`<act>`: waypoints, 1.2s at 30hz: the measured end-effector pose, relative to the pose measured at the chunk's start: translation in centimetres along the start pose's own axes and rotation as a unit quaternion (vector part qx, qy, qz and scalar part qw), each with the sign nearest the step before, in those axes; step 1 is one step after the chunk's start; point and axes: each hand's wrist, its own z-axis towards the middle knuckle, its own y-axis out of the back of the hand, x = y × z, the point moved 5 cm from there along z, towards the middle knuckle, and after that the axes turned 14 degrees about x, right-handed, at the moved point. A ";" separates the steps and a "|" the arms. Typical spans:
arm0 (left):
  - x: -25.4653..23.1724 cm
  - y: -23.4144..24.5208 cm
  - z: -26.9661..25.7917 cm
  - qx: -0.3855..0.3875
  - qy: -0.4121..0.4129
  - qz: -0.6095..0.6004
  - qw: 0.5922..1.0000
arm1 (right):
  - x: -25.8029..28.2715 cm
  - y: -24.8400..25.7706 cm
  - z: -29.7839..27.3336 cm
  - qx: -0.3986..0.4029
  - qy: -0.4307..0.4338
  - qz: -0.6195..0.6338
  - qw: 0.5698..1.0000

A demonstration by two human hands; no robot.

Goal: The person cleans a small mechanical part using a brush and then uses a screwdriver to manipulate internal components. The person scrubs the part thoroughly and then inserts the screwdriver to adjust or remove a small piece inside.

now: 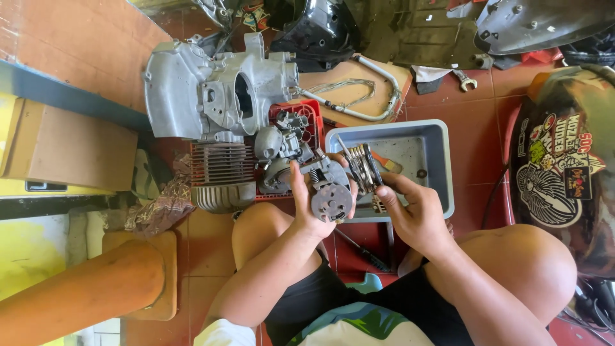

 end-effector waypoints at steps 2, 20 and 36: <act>0.2 0.0 0.0 0.001 -0.007 0.009 1.000 | 0.3 0.2 0.0 0.003 -0.007 0.018 1.000; 0.1 0.6 0.7 0.047 0.011 0.062 0.997 | 1.3 1.0 0.0 -0.025 -0.025 0.015 0.999; -1.0 -2.6 0.6 0.008 0.004 0.209 0.978 | -2.9 -0.5 0.1 -0.001 -0.131 0.415 0.900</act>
